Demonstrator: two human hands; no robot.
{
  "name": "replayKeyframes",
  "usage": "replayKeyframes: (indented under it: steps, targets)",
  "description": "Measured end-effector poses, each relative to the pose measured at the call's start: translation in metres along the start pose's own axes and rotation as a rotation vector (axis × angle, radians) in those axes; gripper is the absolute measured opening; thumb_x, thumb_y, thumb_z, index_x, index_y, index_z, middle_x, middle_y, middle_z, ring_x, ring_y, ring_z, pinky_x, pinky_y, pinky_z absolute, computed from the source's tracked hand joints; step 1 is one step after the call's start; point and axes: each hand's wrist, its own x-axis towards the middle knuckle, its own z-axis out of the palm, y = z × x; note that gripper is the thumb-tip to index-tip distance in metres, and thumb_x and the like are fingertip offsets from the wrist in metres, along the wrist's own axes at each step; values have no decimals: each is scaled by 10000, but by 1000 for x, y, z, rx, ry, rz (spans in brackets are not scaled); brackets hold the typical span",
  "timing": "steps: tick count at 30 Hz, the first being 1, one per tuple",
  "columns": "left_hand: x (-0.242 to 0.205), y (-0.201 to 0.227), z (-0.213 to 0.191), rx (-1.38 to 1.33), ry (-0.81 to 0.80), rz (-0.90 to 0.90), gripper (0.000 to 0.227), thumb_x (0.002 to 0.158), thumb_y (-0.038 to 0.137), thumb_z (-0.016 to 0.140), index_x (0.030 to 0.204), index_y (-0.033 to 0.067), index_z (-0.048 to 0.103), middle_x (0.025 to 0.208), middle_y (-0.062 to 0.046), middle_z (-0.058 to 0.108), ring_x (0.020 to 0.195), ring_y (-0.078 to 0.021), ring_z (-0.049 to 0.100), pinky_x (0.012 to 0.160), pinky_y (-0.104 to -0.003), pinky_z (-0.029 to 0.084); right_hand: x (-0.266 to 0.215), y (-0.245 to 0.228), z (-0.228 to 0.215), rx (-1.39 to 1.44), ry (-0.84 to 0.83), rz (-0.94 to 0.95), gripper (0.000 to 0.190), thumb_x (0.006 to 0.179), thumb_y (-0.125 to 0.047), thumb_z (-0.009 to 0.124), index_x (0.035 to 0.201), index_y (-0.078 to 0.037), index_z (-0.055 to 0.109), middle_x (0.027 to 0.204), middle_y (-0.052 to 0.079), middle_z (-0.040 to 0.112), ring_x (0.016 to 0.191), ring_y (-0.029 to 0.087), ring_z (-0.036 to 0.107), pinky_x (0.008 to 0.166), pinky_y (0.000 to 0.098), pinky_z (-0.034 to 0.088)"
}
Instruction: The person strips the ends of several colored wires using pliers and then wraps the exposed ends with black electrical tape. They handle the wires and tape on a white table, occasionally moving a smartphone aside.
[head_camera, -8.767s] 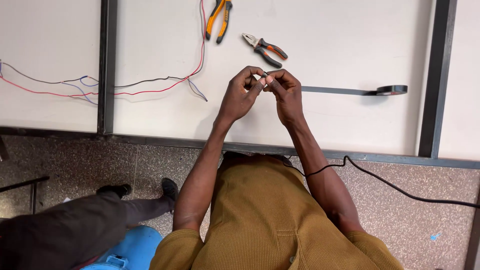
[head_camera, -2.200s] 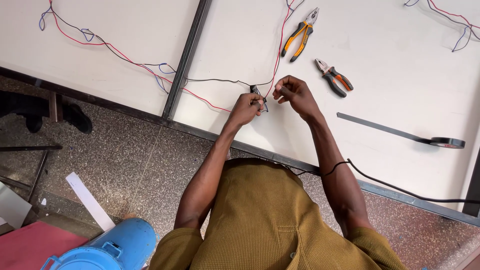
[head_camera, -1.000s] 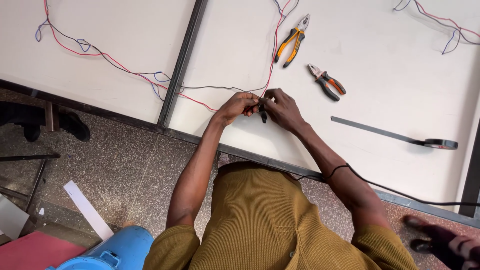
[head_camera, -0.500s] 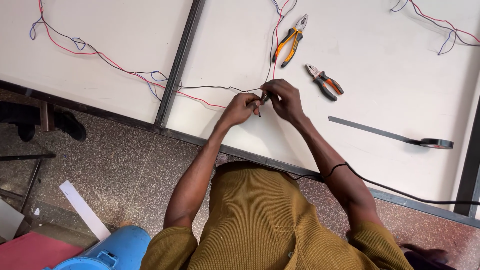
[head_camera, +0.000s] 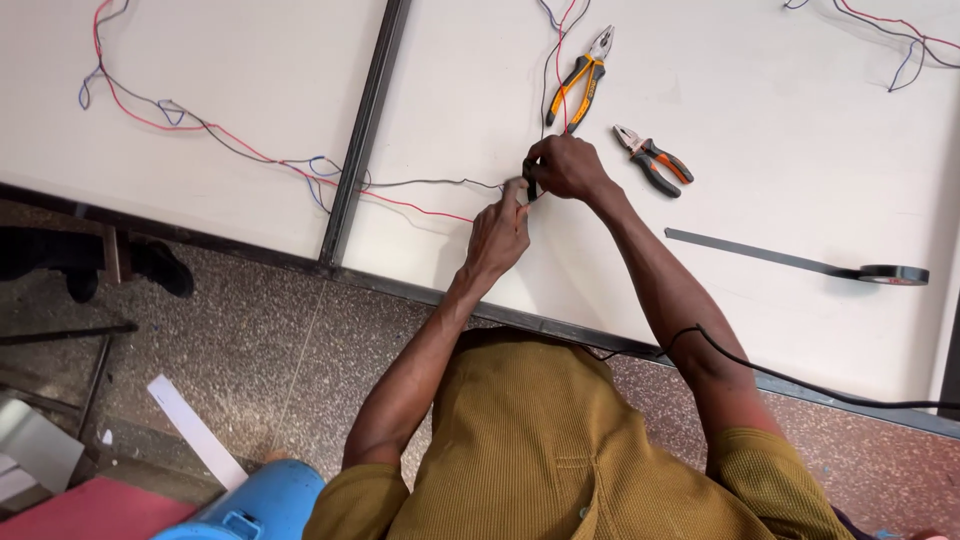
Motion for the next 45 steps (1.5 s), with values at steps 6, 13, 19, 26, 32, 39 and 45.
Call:
replayKeyframes:
  steps: [6,13,19,26,32,39,45]
  targets:
    - [5,-35,19,92,-29,47,295,1181,115,515,1404,55,699,1192,-197,827,1093,-411,815,1008,-512,620,0,-10,-1,0,68,79,248,1092,-269,649,1202,-166,846,727,118,796,822,450,820,850,605,632]
    - [33,-44,0,-278,-250,-197,340,1135,179,638,1395,23,792,1068,-252,838,950,-350,815,789,-495,619,-29,-38,-31,6,121,4,508,1191,-366,607,1640,-162,484,938,267,787,986,584,785,907,723,596]
    - [41,-68,-13,-819,-448,-428,373,1048,80,615,1353,-76,762,935,14,659,754,-27,559,557,-133,424,-83,-57,-74,326,-269,-227,688,1004,104,632,1660,59,429,1455,394,674,1422,603,592,1122,711,543]
    - [50,-60,-18,-851,-538,-454,304,1015,116,620,1227,10,811,775,108,448,703,-11,465,554,-155,366,-53,11,17,-195,322,-585,532,981,-118,860,1462,-91,633,1215,123,682,1231,374,671,932,483,603]
    - [45,-50,-24,-844,-462,-442,215,1015,93,608,1117,40,790,812,78,483,723,-45,520,573,-188,402,-76,15,22,-42,284,-642,486,974,-78,851,1437,-157,724,1389,99,700,1462,384,610,1049,518,585]
    - [46,-24,-8,-109,-337,-70,192,1089,161,666,969,101,805,708,-137,715,701,-312,696,727,-455,526,-56,13,16,251,331,-265,255,1003,-83,729,1178,-229,844,914,45,835,791,342,769,751,503,585]
    - [21,-47,23,228,-155,91,196,1115,166,564,993,129,713,812,-144,705,820,-444,778,744,-535,609,-22,27,28,-59,138,-145,324,924,-119,734,1179,-268,870,813,115,833,845,487,813,842,619,647]
